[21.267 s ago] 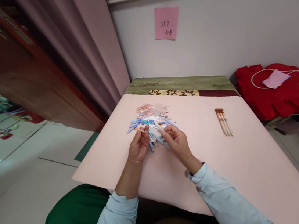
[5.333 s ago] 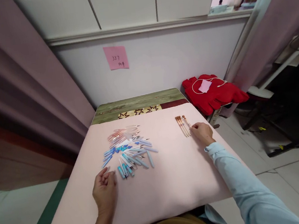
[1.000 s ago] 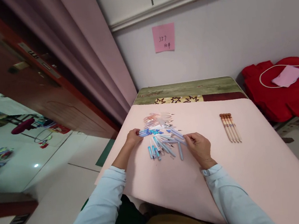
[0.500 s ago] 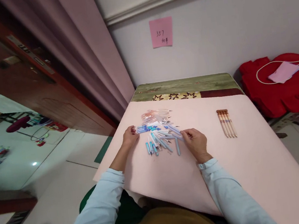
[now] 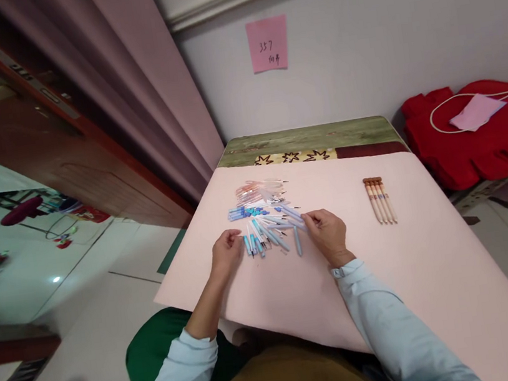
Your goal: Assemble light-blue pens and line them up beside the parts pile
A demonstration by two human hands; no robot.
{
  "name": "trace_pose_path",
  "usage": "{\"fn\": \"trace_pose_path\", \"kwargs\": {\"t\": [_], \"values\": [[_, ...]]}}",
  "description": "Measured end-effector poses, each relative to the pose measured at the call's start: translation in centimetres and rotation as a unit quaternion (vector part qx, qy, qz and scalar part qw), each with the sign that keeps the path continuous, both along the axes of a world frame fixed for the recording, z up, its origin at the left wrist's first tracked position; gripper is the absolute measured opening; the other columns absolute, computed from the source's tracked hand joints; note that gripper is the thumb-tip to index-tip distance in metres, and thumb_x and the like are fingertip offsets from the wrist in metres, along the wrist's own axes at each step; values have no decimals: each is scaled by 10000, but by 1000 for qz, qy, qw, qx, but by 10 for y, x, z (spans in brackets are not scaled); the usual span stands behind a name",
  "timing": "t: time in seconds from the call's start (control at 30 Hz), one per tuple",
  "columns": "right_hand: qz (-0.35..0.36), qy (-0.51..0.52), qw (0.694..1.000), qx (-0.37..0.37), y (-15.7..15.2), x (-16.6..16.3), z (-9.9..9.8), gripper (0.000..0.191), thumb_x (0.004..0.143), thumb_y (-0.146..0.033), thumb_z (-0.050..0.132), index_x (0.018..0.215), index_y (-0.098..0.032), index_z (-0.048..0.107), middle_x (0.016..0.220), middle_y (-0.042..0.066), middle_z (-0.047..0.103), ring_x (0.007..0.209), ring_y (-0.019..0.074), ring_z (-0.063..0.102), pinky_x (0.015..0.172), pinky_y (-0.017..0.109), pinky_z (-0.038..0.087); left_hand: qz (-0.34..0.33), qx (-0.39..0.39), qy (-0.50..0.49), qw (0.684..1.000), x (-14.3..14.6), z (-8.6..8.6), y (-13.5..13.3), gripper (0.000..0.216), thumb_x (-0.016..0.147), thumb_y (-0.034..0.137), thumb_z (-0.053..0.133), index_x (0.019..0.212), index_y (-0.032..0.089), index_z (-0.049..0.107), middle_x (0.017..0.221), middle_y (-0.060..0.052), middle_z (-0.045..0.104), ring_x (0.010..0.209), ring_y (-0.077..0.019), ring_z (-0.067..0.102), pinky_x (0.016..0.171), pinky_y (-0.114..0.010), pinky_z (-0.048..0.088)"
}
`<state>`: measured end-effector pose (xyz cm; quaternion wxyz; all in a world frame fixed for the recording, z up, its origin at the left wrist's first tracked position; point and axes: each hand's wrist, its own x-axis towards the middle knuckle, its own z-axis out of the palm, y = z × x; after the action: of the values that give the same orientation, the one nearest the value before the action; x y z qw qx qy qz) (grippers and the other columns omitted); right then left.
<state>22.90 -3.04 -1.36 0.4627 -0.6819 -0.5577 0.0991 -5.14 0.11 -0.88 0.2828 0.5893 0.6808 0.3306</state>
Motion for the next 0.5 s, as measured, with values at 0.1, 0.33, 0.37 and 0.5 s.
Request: {"fn": "trace_pose_path", "kwargs": {"t": [0.1,0.33,0.37,0.5], "values": [[1,-7,1000,-3,-1,-1,1,383,889,-502,512,790,-217,748,791,55,722,712,186,620,660,286,432,35,56,-4,998,5,-7,-10,253,846,309,527,1042,201,645,766,-9,647,650,-139,593,667,-255,485],[92,-125,987,45,0,-7,3,311,889,-465,572,1026,-223,713,1033,80,700,961,229,611,872,350,420,26,104,-28,994,7,-16,-14,237,863,348,525,1000,196,646,824,-24,658,697,-138,592,697,-247,485],[122,-152,979,59,-1,-10,4,317,879,-460,593,1070,-229,697,1086,84,685,1015,237,596,922,369,399,25,106,-27,994,6,-16,-14,224,860,343,528,976,196,651,839,-27,662,710,-139,594,707,-247,485],[208,-218,949,86,-7,-26,6,239,853,-415,640,1026,-254,676,1149,68,656,1084,237,563,1048,435,298,20,114,-34,993,6,-15,-13,181,842,330,554,891,194,663,837,-28,664,720,-141,591,716,-249,483]]}}
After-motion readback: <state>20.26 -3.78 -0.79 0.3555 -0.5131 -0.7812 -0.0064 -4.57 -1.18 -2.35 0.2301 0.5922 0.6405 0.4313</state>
